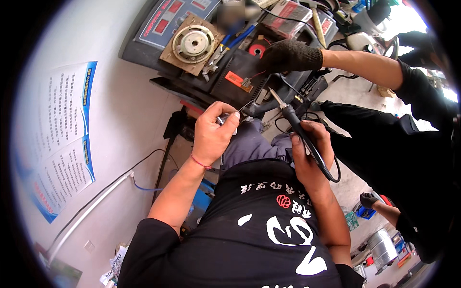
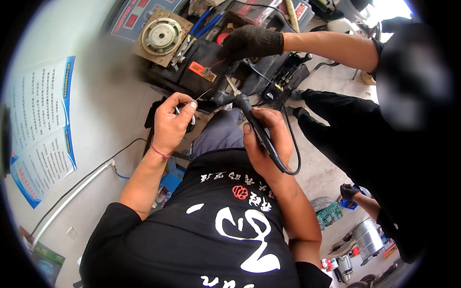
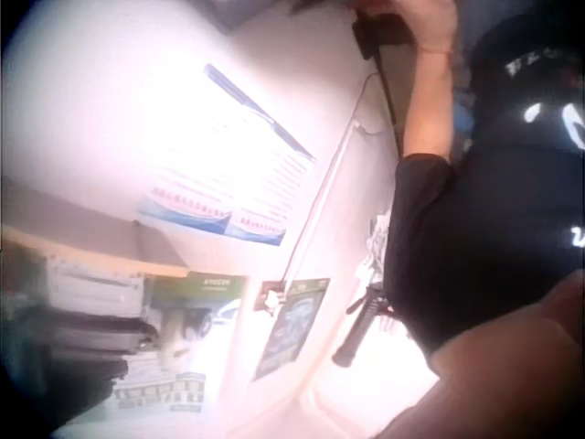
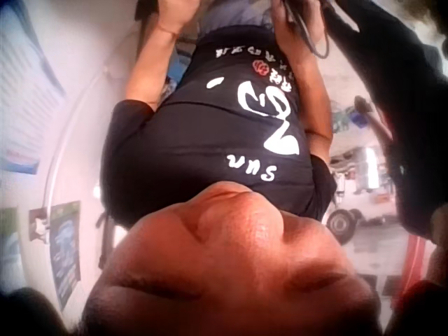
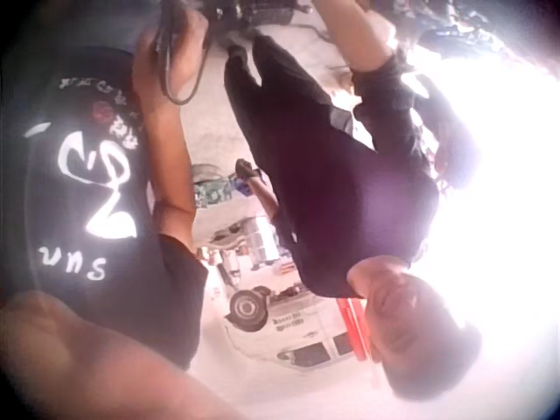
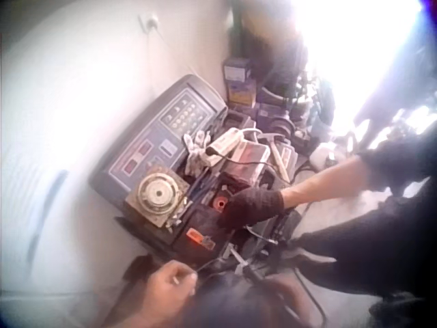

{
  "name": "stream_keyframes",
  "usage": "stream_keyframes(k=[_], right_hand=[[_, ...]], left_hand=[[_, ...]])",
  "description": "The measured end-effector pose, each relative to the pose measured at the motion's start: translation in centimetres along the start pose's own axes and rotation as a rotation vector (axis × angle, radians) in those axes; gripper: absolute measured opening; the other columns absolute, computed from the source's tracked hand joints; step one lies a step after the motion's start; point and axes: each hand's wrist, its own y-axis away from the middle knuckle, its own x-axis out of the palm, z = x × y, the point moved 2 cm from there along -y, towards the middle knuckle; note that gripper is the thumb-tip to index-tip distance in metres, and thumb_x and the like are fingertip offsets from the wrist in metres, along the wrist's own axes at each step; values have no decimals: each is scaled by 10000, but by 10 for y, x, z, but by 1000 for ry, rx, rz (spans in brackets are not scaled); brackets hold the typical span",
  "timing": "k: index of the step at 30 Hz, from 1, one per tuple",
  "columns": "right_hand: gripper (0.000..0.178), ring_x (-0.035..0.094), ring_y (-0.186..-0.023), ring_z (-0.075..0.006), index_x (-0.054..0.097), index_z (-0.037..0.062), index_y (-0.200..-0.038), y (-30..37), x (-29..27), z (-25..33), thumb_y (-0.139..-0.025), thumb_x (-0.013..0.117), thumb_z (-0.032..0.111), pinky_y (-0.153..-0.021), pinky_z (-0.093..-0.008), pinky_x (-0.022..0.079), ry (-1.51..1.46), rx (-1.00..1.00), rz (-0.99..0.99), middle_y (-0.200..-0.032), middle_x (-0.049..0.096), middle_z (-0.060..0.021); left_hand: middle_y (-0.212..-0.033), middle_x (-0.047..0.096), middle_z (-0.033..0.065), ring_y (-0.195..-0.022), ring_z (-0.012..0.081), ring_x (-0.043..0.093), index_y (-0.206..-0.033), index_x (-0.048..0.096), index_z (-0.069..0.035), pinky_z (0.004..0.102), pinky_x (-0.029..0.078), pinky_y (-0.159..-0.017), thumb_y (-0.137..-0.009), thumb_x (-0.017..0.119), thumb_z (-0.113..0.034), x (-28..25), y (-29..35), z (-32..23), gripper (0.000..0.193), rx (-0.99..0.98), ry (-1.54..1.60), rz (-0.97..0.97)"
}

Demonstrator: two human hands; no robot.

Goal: The person prepares a soldering iron and then uses it to solder wires to a small red electronic component. They handle solder wire and a spool while working on the component held in their left hand.

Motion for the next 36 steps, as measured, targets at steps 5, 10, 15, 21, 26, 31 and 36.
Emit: stream_keyframes(k=[5,10,15,21,26,31,36], right_hand=[[331,694,-877,-272,587,-65,-1138,-10,21,-10,-834,720,-58,-781,-331,562,0,-30,68,-1043,676,-202],[344,701,-879,-284,586,-68,-1133,-18,37,-17,-817,722,-66,-787,-336,568,-21,-17,106,-1032,682,-208],[348,704,-873,-287,584,-66,-1131,-31,44,-13,-809,717,-79,-777,-333,569,58,-98,152,-1021,682,-209],[324,707,-851,-282,597,-62,-1115,-19,39,-22,-815,721,-71,-767,-328,564,7,66,138,-1013,683,-206],[310,711,-838,-266,610,-57,-1101,-28,43,-22,-815,731,-61,-759,-320,561,103,-9,153,-1005,691,-193],[306,716,-824,-261,615,-56,-1091,-26,43,-24,-811,737,-57,-752,-316,562,93,17,122,-1002,696,-189],[308,719,-817,-259,618,-54,-1089,-29,48,-24,-806,741,-61,-751,-316,566,111,17,135,-989,694,-181]], left_hand=[[-804,647,15,-657,63,597,-918,666,3,233,463,-603,-936,683,-71,-8,1,13,79,-1,72,-85],[-806,656,15,-653,57,590,-917,662,6,234,456,-589,-945,677,-73,-16,-7,28,85,-60,141,-136],[-801,648,16,-642,60,576,-914,657,11,239,452,-586,-948,673,-75,-22,-20,30,95,-113,151,-141],[-820,638,45,-704,113,595,-905,661,9,266,470,-646,-909,692,-58,-15,-25,30,74,-5,-32,-121],[-837,646,79,-740,208,630,-873,665,-8,315,493,-661,-863,711,-58,-7,-32,25,68,77,-175,-137],[-816,616,72,-748,298,637,-803,652,-75,398,515,-627,-790,727,-77,9,-36,21,76,227,-497,-259],[-810,585,60,-739,295,618,-791,635,-104,426,514,-600,-767,724,-92,18,-45,22,92,346,-684,-288]])
